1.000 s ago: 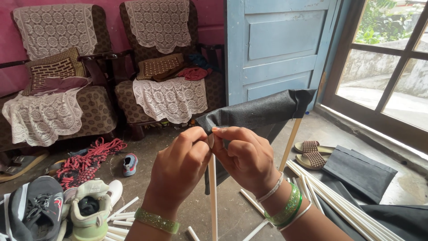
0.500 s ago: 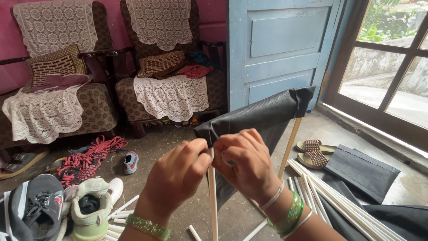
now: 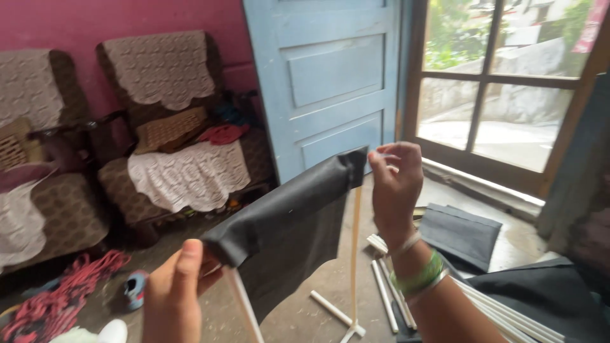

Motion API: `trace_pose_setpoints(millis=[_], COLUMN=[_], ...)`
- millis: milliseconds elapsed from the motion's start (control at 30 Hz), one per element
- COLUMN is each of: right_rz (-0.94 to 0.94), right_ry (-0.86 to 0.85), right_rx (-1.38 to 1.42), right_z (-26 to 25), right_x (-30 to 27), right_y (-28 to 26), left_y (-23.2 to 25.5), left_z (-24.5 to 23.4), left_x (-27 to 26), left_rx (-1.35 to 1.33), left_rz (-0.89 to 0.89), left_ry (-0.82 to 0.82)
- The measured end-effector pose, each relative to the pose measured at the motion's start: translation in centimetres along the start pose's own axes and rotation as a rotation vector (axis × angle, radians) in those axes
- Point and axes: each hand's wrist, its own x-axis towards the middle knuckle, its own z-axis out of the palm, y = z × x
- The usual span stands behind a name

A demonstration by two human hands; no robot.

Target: The person assembles a frame using white plastic rods and then attaches a black fabric piece to the frame. The person connects the rods to form a base and uprights, then slides the fabric onto the frame.

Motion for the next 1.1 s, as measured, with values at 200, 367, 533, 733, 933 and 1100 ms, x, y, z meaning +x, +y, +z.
trace_pose_setpoints(millis=[200, 367, 533, 733, 933, 1100], right_rz=[0.803, 0.646, 0.608, 0.626, 0.573, 0.532], right_ry=[-0.651, -0.778, -0.643, -0.780, -0.719, -0.601], right_rx=[0.070, 0.062, -0.242, 0.110, 0.475, 0.455], right_z=[0.2, 0.4, 0.1, -1.1, -1.3, -0.7], right_x=[6.5, 6.6, 5.0, 5.3, 4.4, 2.4], right_y=[5.0, 4.6, 5.0, 6.6, 7.6, 9.0], left_y=[4.3, 5.5, 4.3, 3.7, 3.7, 3.5], left_z=[2.6, 5.1, 5.1, 4.0, 4.1, 4.6], left_x=[1.4, -0.3, -0.5, 0.0, -0.1, -0.6], left_rx=[-0.065, 0.467, 0.510, 0.586, 0.692, 0.596], left_rz=[-0.171, 0.422, 0.537, 0.672, 0.757, 0.631], left_ry=[-0.061, 0.091, 0.025, 0.048, 0.124, 0.088])
